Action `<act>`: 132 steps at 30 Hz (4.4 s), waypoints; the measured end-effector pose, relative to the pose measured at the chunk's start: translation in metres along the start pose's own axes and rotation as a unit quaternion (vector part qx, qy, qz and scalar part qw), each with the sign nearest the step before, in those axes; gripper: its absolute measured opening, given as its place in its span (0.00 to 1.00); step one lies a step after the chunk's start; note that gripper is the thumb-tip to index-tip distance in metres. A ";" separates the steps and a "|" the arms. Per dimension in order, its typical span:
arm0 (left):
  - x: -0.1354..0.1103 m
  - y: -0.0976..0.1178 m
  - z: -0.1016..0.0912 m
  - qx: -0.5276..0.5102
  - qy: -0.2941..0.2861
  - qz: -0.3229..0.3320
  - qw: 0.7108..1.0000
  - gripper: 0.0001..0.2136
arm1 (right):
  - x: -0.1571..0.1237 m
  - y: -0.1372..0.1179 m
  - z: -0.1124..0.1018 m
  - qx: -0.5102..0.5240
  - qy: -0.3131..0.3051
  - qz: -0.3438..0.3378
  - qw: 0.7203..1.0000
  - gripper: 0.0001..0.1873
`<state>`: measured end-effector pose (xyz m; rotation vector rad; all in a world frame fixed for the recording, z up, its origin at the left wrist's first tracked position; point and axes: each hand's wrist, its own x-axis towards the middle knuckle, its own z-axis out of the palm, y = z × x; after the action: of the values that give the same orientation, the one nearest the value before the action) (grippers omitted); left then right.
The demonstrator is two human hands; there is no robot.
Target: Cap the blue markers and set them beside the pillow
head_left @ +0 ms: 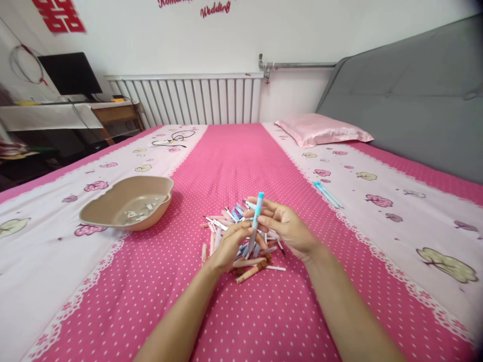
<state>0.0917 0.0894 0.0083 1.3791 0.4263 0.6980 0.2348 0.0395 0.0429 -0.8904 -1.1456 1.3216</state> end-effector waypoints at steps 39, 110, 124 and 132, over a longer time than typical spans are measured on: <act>-0.008 0.010 -0.003 -0.157 -0.148 -0.106 0.971 0.14 | -0.005 -0.006 -0.003 0.059 -0.048 0.002 0.997 0.22; 0.008 0.013 -0.014 -0.017 0.342 0.027 0.939 0.14 | 0.020 0.052 0.004 -0.636 0.046 -0.030 0.770 0.09; 0.008 0.016 -0.011 -0.025 0.348 0.024 0.937 0.12 | 0.019 0.051 0.006 -0.660 0.064 -0.020 0.748 0.09; 0.008 0.015 -0.011 -0.028 0.350 0.021 0.936 0.13 | 0.023 0.048 -0.006 -0.555 0.165 -0.040 0.815 0.09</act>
<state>0.0878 0.1035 0.0224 1.0538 0.9311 1.2291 0.2257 0.0670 -0.0023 -1.7864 -1.6332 0.2661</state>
